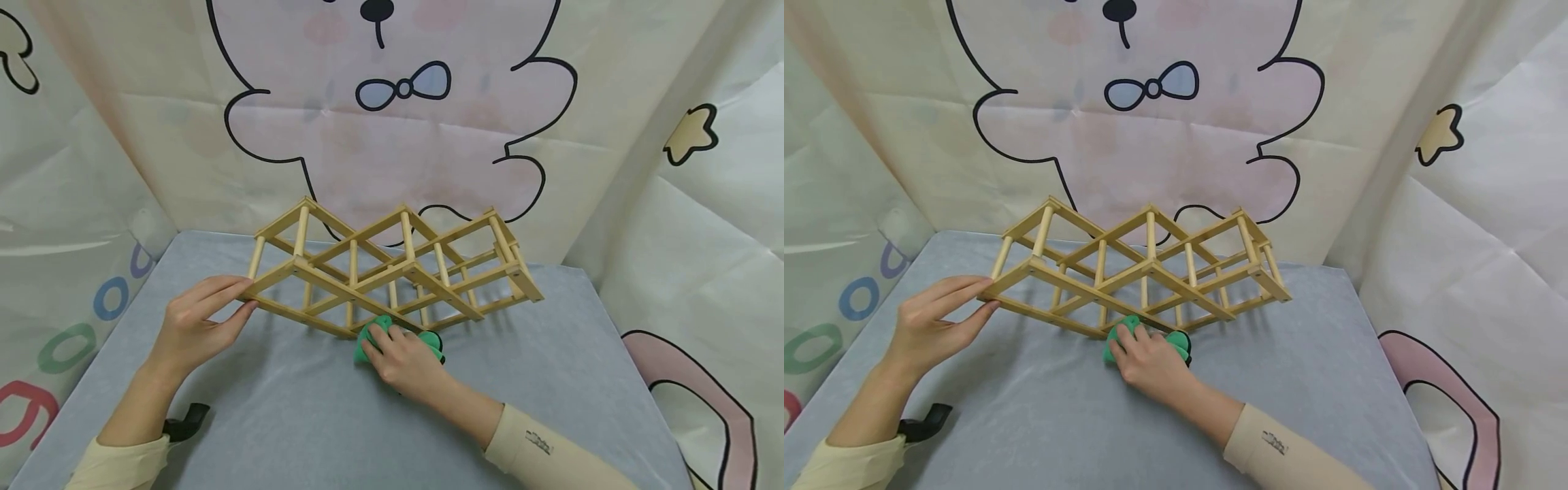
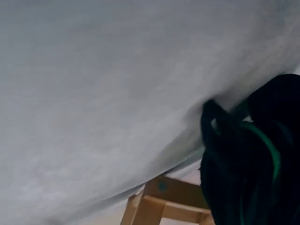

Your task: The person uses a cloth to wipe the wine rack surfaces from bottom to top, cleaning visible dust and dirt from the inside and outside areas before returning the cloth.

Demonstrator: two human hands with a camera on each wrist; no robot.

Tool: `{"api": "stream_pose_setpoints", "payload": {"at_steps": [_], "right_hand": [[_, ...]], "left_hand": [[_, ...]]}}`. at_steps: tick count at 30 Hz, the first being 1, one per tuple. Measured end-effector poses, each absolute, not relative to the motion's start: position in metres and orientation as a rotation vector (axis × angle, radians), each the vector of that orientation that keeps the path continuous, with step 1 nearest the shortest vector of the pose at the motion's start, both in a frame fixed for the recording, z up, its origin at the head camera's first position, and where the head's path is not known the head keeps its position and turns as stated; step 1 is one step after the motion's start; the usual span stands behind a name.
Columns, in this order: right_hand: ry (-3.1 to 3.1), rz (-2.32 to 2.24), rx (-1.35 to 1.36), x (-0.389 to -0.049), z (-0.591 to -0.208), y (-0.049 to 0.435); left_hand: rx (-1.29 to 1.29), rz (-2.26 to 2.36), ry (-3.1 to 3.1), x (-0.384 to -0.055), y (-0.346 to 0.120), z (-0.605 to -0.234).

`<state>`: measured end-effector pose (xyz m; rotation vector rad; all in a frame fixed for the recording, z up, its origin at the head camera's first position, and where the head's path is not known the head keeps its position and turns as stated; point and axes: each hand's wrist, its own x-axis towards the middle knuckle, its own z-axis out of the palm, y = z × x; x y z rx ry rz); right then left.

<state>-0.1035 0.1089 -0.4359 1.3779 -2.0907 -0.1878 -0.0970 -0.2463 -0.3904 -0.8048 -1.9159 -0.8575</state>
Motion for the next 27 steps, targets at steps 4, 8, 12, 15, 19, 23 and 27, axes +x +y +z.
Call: {"api": "stream_pose_setpoints", "payload": {"at_steps": [4,8,12,15,19,23,27], "right_hand": [[-2.132,-0.233,1.367,-0.103,-0.438,0.103],[-2.161,-0.240,1.377,-0.104,-0.439,0.100],[-2.156,-0.275,1.400,-0.106,-0.441,0.097],[-2.158,-0.302,1.414,-0.107,-0.442,0.094],[-2.162,-0.328,1.428,-0.106,-0.442,0.091],[-2.117,-0.359,1.444,-0.106,-0.441,0.086],[-2.074,-0.370,1.457,-0.105,-0.439,0.075]], "left_hand": [[-0.809,-0.865,-1.906,-0.098,-0.245,-0.390],[-0.814,-0.866,-1.901,-0.098,-0.244,-0.390],[-0.810,-0.878,-1.897,-0.099,-0.244,-0.390],[-0.807,-0.884,-1.892,-0.098,-0.243,-0.391],[-0.809,-0.877,-1.895,-0.098,-0.244,-0.391],[-0.808,-0.842,-1.897,-0.098,-0.246,-0.392],[-0.801,-0.840,-1.895,-0.097,-0.246,-0.392]]}}
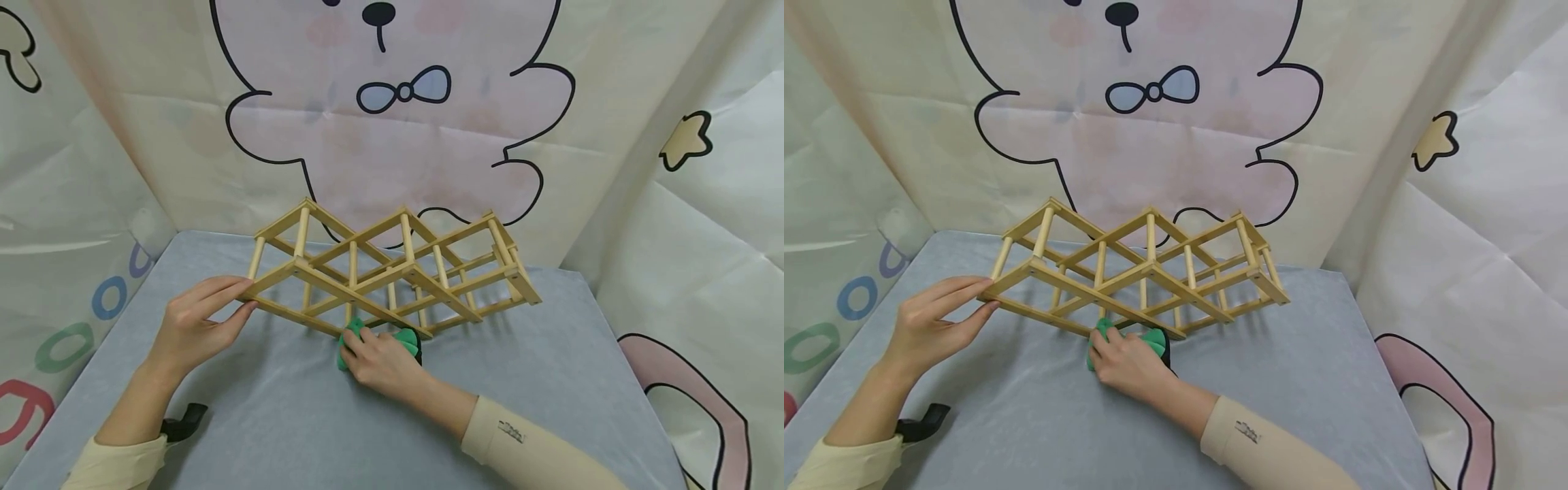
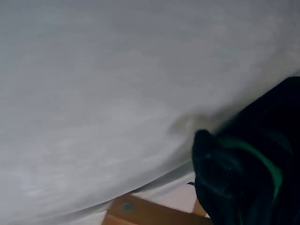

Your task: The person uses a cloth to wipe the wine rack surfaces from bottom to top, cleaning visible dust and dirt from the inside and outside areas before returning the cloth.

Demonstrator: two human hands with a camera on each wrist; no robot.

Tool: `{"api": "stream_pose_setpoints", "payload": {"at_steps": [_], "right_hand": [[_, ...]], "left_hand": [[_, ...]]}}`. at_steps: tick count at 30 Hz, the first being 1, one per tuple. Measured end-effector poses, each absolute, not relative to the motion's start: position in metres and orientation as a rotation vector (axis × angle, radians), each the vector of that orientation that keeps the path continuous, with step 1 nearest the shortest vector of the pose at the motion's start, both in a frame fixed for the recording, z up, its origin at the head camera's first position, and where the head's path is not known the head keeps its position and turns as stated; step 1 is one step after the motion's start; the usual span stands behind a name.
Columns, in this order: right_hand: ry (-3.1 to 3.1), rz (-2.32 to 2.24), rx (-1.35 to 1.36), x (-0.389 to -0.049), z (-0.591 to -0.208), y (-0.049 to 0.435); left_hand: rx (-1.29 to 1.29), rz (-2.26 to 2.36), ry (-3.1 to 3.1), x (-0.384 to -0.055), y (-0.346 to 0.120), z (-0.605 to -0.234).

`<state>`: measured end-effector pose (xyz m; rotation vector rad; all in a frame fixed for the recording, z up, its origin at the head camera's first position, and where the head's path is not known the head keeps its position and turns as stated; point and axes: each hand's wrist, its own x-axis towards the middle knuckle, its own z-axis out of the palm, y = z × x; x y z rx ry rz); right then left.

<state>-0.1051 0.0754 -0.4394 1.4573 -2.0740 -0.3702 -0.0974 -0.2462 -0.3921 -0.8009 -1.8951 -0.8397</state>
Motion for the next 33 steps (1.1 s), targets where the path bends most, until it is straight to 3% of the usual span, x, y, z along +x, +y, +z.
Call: {"api": "stream_pose_setpoints", "payload": {"at_steps": [17,33], "right_hand": [[-1.908,-0.254,1.359,-0.103,-0.415,0.017],[-1.937,-0.225,1.244,-0.102,-0.402,0.034]], "left_hand": [[-0.787,-0.821,-1.912,-0.097,-0.249,-0.392],[-0.787,-0.848,-1.907,-0.098,-0.248,-0.393]]}}
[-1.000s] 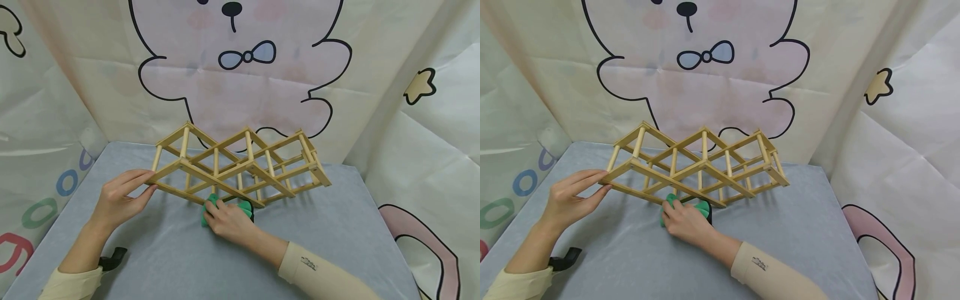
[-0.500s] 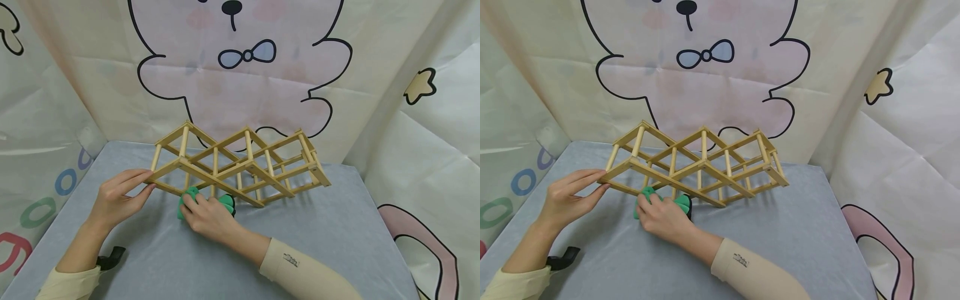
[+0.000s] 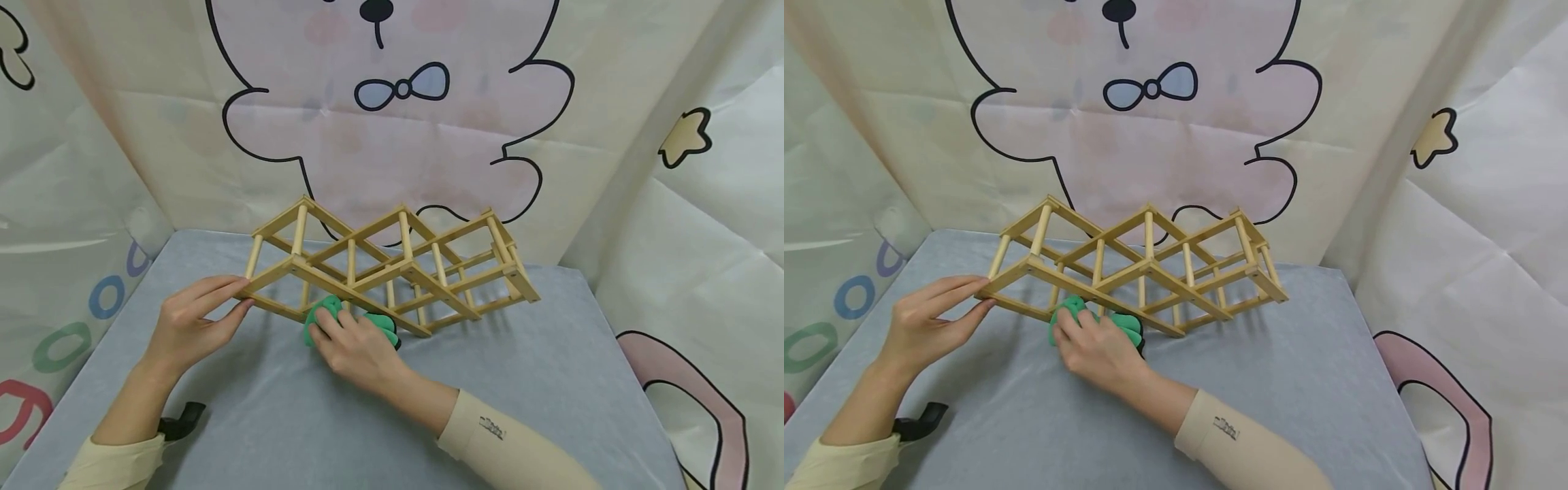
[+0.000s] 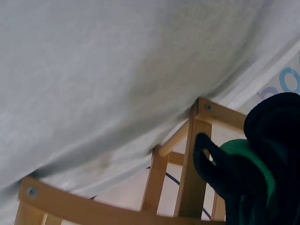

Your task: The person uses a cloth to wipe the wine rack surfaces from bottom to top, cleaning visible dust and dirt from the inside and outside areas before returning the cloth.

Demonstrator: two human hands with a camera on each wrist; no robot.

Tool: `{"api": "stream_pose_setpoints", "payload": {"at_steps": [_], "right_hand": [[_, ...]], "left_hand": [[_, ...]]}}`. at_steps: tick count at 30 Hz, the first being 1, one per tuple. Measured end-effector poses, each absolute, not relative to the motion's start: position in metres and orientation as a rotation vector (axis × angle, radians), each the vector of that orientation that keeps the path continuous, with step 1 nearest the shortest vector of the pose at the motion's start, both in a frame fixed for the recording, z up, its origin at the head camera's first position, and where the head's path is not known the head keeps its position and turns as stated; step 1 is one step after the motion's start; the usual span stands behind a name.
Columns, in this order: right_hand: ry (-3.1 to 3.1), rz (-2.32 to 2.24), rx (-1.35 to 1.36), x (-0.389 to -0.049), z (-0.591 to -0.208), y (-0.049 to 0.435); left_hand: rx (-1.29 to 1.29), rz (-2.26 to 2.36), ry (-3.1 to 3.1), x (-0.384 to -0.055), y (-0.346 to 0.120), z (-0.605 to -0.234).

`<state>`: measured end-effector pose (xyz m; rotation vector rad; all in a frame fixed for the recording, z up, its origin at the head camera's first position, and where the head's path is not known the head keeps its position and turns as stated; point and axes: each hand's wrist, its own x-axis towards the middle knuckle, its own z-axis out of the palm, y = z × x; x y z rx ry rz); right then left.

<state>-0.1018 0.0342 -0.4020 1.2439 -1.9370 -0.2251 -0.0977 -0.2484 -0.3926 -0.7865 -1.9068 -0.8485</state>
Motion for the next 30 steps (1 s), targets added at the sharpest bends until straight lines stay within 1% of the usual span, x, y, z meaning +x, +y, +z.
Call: {"api": "stream_pose_setpoints", "payload": {"at_steps": [10,17,23,30], "right_hand": [[-1.931,-0.158,1.171,-0.095,-0.390,0.057],[-1.948,-0.067,1.171,-0.096,-0.384,0.067],[-1.973,-0.045,1.184,-0.097,-0.392,0.081],[-2.051,-0.025,1.193,-0.097,-0.409,0.109]], "left_hand": [[-0.784,-0.855,-1.894,-0.098,-0.247,-0.394],[-0.763,-0.851,-1.903,-0.096,-0.247,-0.394],[-0.769,-0.848,-1.907,-0.097,-0.247,-0.393],[-0.783,-0.862,-1.897,-0.097,-0.246,-0.394]]}}
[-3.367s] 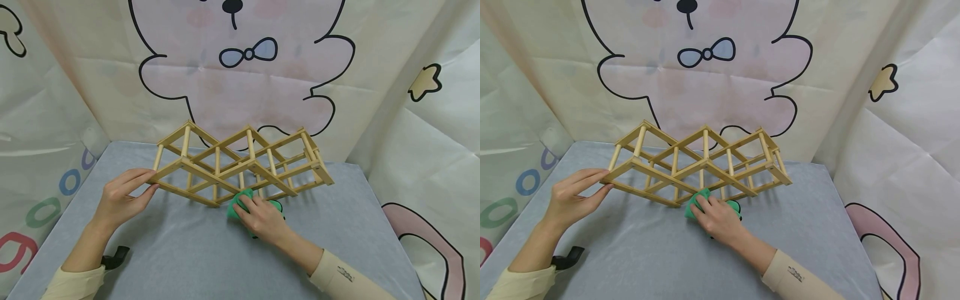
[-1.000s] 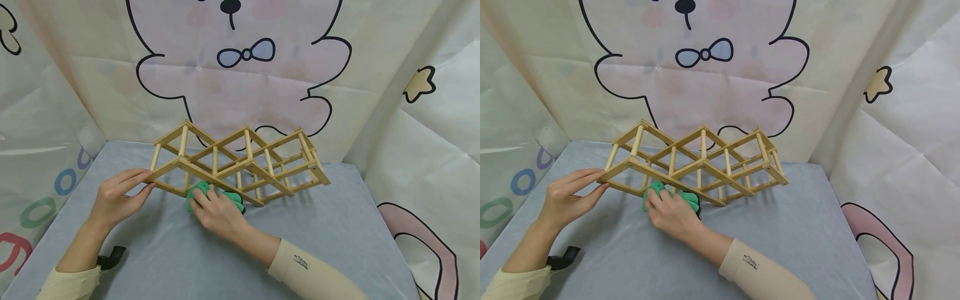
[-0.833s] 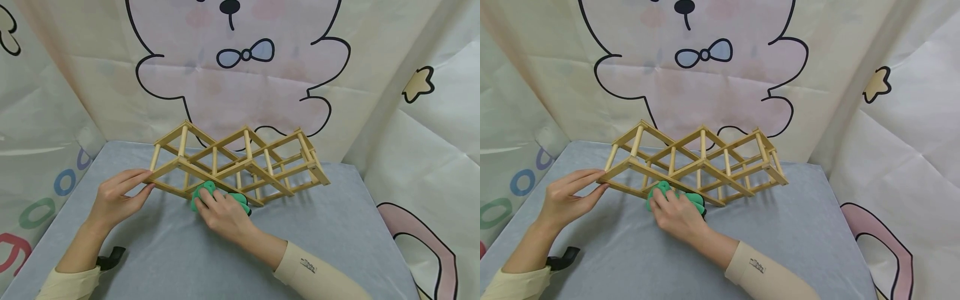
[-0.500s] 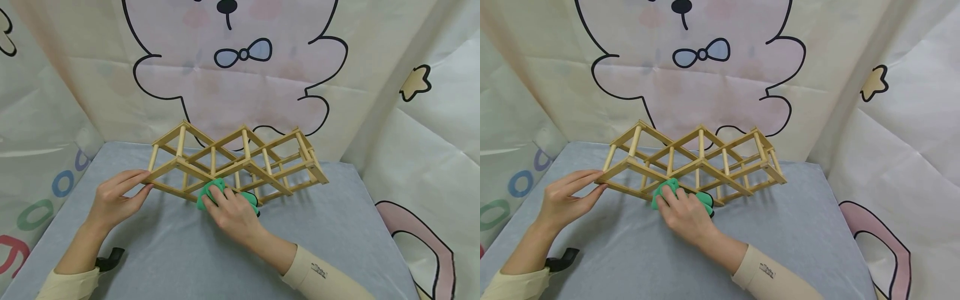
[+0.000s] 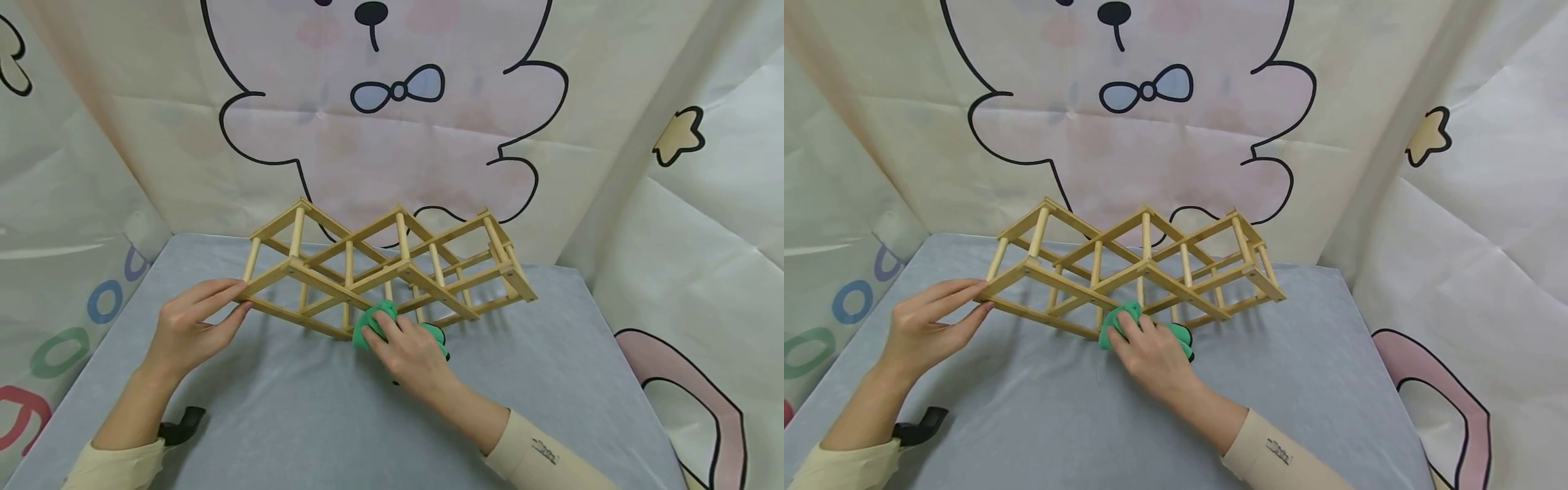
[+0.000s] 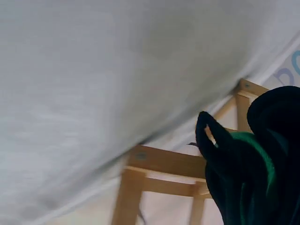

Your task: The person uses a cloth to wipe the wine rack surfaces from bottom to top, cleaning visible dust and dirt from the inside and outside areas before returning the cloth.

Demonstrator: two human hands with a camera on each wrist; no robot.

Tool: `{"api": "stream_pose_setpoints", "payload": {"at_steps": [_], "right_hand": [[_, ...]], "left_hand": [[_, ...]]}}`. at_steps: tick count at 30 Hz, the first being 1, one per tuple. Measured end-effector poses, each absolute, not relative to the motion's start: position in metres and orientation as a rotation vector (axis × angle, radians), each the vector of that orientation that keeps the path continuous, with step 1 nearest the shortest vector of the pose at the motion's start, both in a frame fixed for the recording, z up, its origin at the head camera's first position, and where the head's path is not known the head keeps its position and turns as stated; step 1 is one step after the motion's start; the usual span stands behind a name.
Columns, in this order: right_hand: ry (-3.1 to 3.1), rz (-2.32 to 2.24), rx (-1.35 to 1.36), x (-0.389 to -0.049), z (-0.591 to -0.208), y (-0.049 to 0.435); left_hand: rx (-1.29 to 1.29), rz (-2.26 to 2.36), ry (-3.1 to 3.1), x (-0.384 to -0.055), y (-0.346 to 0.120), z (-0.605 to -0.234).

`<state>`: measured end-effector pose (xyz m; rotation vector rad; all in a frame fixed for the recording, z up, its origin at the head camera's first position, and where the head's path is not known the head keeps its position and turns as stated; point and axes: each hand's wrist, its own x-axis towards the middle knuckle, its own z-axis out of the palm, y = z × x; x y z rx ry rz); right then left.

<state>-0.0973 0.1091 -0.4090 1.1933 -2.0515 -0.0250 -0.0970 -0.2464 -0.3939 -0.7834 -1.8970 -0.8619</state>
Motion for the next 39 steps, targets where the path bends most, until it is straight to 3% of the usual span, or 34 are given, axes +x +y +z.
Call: {"api": "stream_pose_setpoints", "payload": {"at_steps": [13,39], "right_hand": [[-2.187,-0.020,1.177,-0.100,-0.428,0.144],[-1.885,0.172,1.072,-0.112,-0.399,0.177]], "left_hand": [[-0.779,-0.847,-1.905,-0.096,-0.248,-0.395],[-0.784,-0.822,-1.905,-0.096,-0.247,-0.395]]}}
